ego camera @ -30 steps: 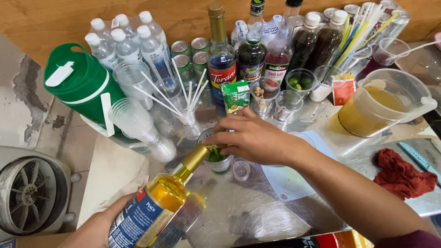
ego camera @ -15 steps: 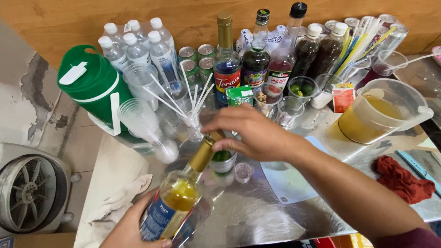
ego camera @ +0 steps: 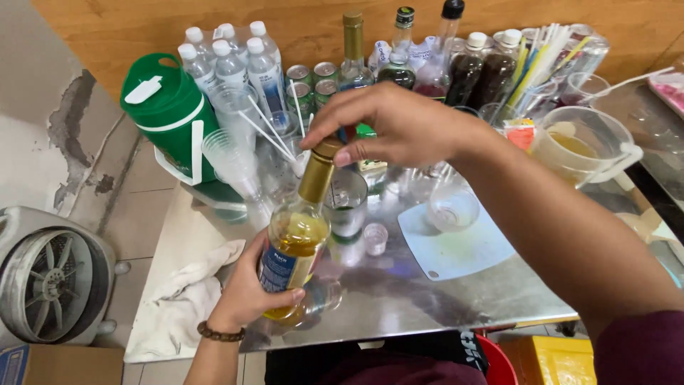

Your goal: The person cleans a metal countertop with a cloth, then pours a yellow liquid from a pitcher into a plastic cup containing a dark red substance. They add a straw and place the cup on a shelf. The person then prepares a second drink by pouring liquids from several different bottles into a clear plastic cup.

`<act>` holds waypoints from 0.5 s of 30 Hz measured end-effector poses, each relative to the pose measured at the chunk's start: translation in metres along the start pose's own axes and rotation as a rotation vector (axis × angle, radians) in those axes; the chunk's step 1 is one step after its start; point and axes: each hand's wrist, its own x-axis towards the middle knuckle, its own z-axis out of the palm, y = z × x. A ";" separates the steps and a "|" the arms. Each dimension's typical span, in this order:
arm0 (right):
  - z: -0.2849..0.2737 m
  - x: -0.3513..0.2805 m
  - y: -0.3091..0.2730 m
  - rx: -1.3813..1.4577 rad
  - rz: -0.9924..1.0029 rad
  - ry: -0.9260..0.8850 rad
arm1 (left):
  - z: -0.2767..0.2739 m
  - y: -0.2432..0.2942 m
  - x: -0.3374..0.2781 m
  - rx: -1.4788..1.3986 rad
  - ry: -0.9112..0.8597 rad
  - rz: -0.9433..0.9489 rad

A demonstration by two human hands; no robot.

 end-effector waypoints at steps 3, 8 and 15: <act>-0.003 0.005 -0.011 -0.123 0.021 0.018 | 0.007 0.008 -0.005 -0.065 0.013 0.072; 0.030 0.020 -0.012 -0.469 0.066 0.191 | 0.040 0.020 -0.015 -0.152 0.100 0.077; 0.051 0.019 -0.068 -0.407 0.412 0.215 | 0.077 0.019 -0.033 0.000 0.403 0.128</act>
